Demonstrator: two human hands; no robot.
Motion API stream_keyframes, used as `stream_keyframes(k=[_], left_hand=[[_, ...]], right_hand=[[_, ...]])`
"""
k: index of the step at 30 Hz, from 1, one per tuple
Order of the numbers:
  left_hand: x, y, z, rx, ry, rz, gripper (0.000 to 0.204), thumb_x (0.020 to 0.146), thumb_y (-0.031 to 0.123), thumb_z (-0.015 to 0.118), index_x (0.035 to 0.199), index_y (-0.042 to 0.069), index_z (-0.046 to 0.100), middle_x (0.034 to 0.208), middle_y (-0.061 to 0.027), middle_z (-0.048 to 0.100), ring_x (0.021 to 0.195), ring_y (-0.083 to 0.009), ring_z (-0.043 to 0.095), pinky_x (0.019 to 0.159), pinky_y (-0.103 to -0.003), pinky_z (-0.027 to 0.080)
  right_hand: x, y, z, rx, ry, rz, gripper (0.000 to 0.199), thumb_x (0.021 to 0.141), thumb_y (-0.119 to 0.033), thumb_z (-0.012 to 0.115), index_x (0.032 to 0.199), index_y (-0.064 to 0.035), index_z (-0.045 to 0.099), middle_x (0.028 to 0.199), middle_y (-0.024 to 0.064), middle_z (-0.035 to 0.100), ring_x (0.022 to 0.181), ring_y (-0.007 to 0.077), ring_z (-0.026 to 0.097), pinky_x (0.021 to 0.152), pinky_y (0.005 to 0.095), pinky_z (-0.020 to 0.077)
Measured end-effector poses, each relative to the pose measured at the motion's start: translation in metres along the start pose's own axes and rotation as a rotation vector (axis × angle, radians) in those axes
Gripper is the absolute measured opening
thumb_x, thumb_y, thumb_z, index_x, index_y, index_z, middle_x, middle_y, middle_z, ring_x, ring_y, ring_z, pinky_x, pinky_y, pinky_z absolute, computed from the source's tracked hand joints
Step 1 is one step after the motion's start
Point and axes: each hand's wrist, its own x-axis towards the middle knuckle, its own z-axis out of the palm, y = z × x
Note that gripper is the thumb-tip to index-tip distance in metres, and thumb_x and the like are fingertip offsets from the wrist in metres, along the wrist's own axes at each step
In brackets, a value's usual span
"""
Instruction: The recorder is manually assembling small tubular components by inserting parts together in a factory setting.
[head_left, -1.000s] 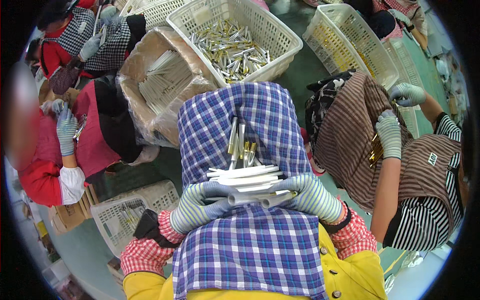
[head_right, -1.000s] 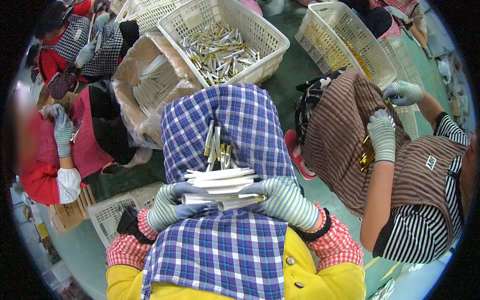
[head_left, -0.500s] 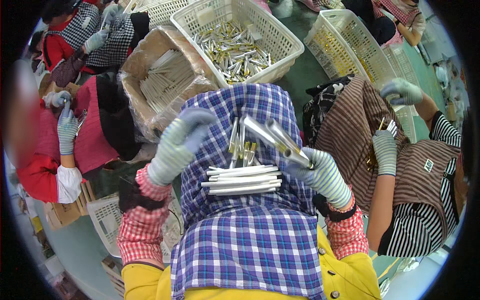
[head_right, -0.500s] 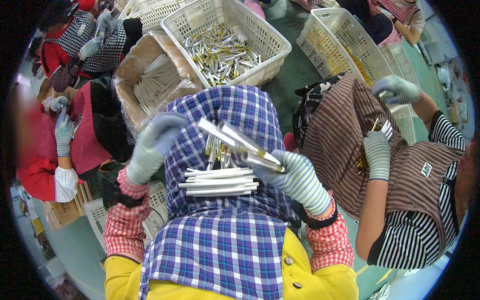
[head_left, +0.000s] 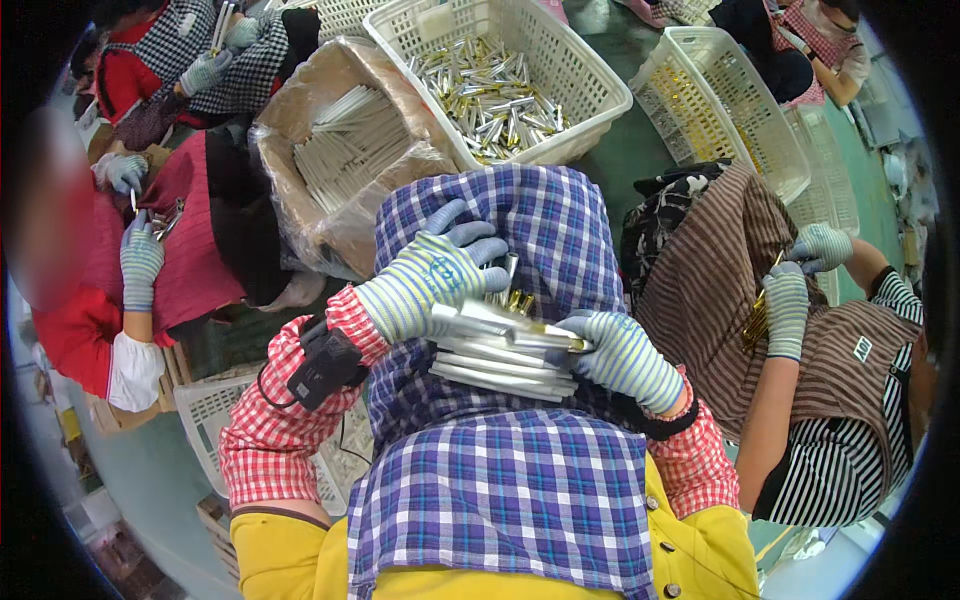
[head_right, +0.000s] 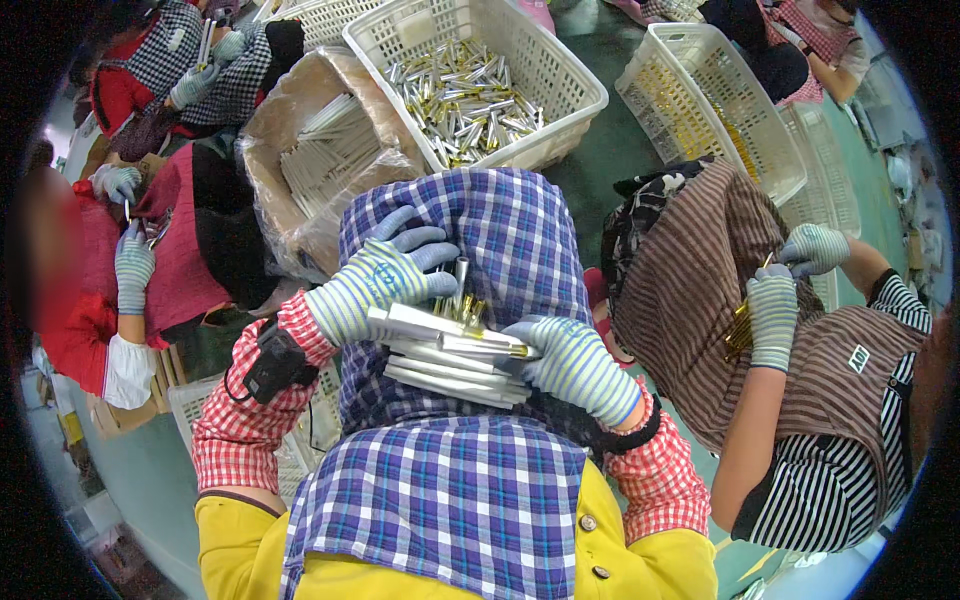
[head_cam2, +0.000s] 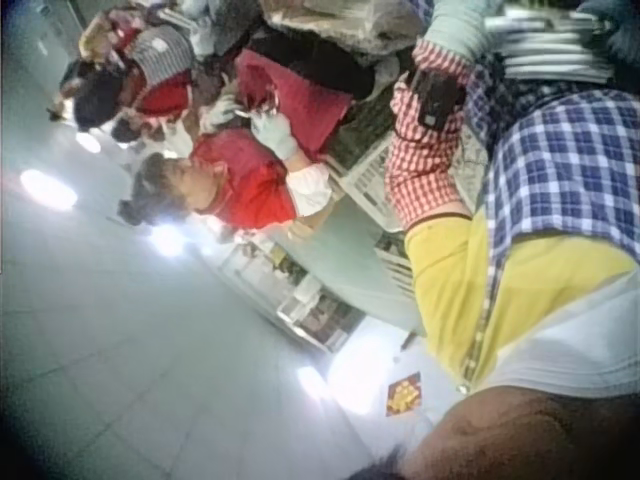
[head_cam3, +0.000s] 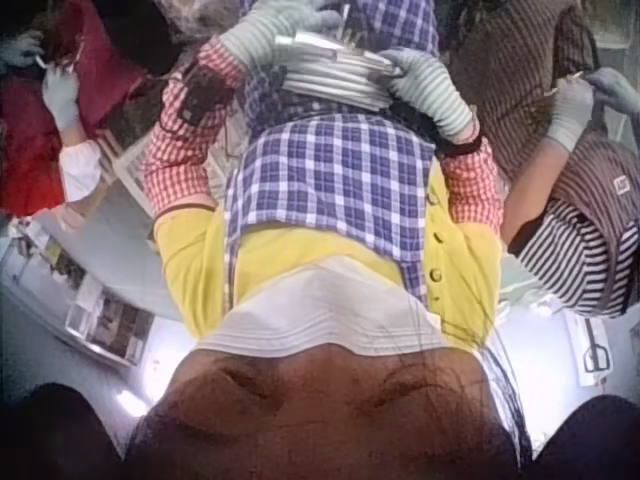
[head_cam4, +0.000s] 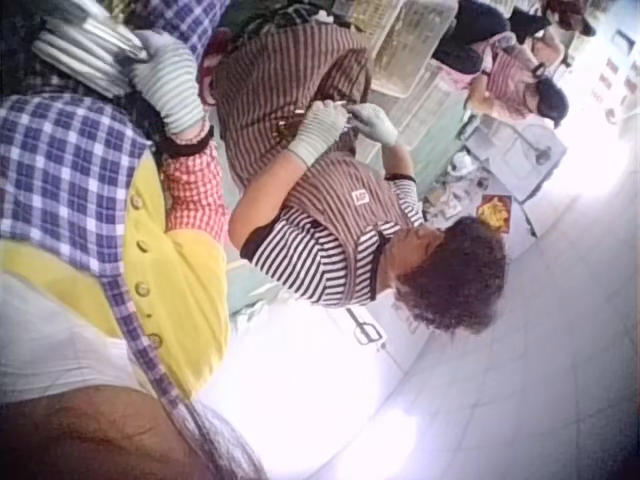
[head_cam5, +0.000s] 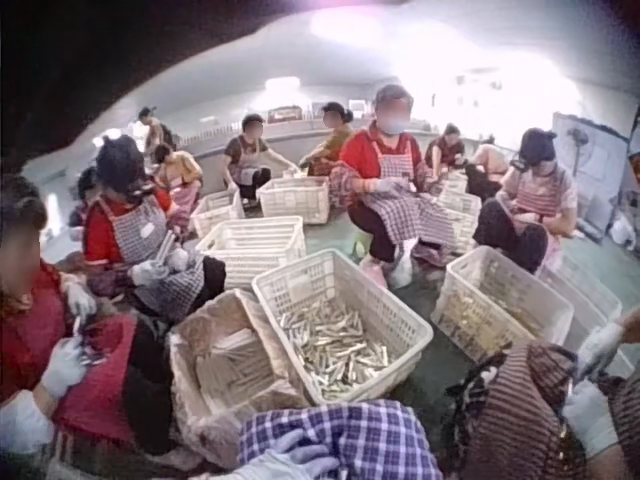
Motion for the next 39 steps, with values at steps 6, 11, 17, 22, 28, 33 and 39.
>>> stream_keyframes(k=[6, 11, 17, 22, 28, 33, 39], left_hand=[[-0.001, 0.0, 0.003, -0.011, 0.196, 0.074, 0.035, 0.079, 0.02, 0.074, 0.113, 0.015, 0.065, 0.114, -0.0068, 0.064, 0.117, -0.03, 0.058, 0.111, -0.056, 0.032], [-0.025, 0.011, -0.032, -0.597, 0.424, -0.203, 0.03, 0.086, 0.01, 0.069, 0.115, 0.007, 0.065, 0.1, -0.0135, 0.064, 0.093, -0.0321, 0.065, 0.079, -0.039, 0.053], [-0.046, 0.031, -0.049, -0.661, 0.121, -0.258, 0.032, 0.087, 0.006, 0.064, 0.119, 0.003, 0.066, 0.087, -0.0132, 0.068, 0.077, -0.0273, 0.069, 0.071, -0.033, 0.054], [-0.054, 0.038, -0.047, -0.851, 0.065, -0.313, 0.032, 0.087, 0.007, 0.065, 0.118, 0.001, 0.066, 0.096, -0.0154, 0.072, 0.086, -0.0262, 0.072, 0.076, -0.035, 0.055], [-0.058, 0.053, -0.035, -1.013, 0.157, -0.317, 0.034, 0.091, 0.014, 0.064, 0.124, 0.004, 0.065, 0.097, -0.0143, 0.071, 0.085, -0.0235, 0.071, 0.078, -0.031, 0.055], [-0.05, 0.057, -0.043, -0.863, 0.049, -0.304, 0.033, 0.091, 0.011, 0.064, 0.123, 0.003, 0.065, 0.098, -0.0135, 0.071, 0.086, -0.0214, 0.071, 0.079, -0.03, 0.054], [-0.056, 0.062, -0.031, -1.12, 0.225, -0.375, 0.029, 0.092, 0.006, 0.063, 0.121, 0.003, 0.066, 0.1, -0.0112, 0.072, 0.09, -0.0166, 0.069, 0.08, -0.029, 0.054]], right_hand=[[-0.022, 0.011, -0.01, 0.685, 0.025, 0.367, 0.025, 0.092, -0.022, 0.072, 0.11, -0.005, 0.071, 0.081, -0.0044, 0.065, 0.075, 0.0039, 0.055, 0.071, 0.0233, 0.0465], [-0.036, -0.009, -0.034, 0.666, 0.237, 0.405, 0.017, 0.087, -0.01, 0.073, 0.103, -0.003, 0.074, 0.082, -0.0034, 0.066, 0.074, 0.0048, 0.057, 0.069, 0.0237, 0.0478], [-0.037, -0.005, -0.027, 0.547, 0.382, 0.328, 0.016, 0.082, -0.016, 0.078, 0.092, -0.0038, 0.076, 0.076, 0.0009, 0.07, 0.068, 0.0078, 0.064, 0.063, 0.0244, 0.0513], [-0.038, -0.011, -0.03, 0.808, 0.53, 0.443, 0.015, 0.085, -0.017, 0.076, 0.09, -0.003, 0.072, 0.067, 0.0007, 0.065, 0.054, 0.0053, 0.057, 0.049, 0.0198, 0.0442], [-0.036, -0.007, -0.024, 0.835, 0.643, 0.438, 0.018, 0.086, -0.019, 0.077, 0.091, -0.0027, 0.072, 0.065, -0.0027, 0.062, 0.051, 0.0042, 0.052, 0.048, 0.0189, 0.0394], [-0.036, -0.007, -0.019, 0.831, 0.657, 0.388, 0.018, 0.085, -0.018, 0.077, 0.092, -0.0019, 0.072, 0.07, -0.0015, 0.064, 0.058, 0.0043, 0.055, 0.053, 0.0191, 0.0422], [-0.035, -0.011, -0.019, 0.83, 0.641, 0.396, 0.014, 0.086, -0.014, 0.076, 0.092, -0.0011, 0.073, 0.073, -0.0007, 0.066, 0.061, 0.0049, 0.057, 0.056, 0.0199, 0.0439]])
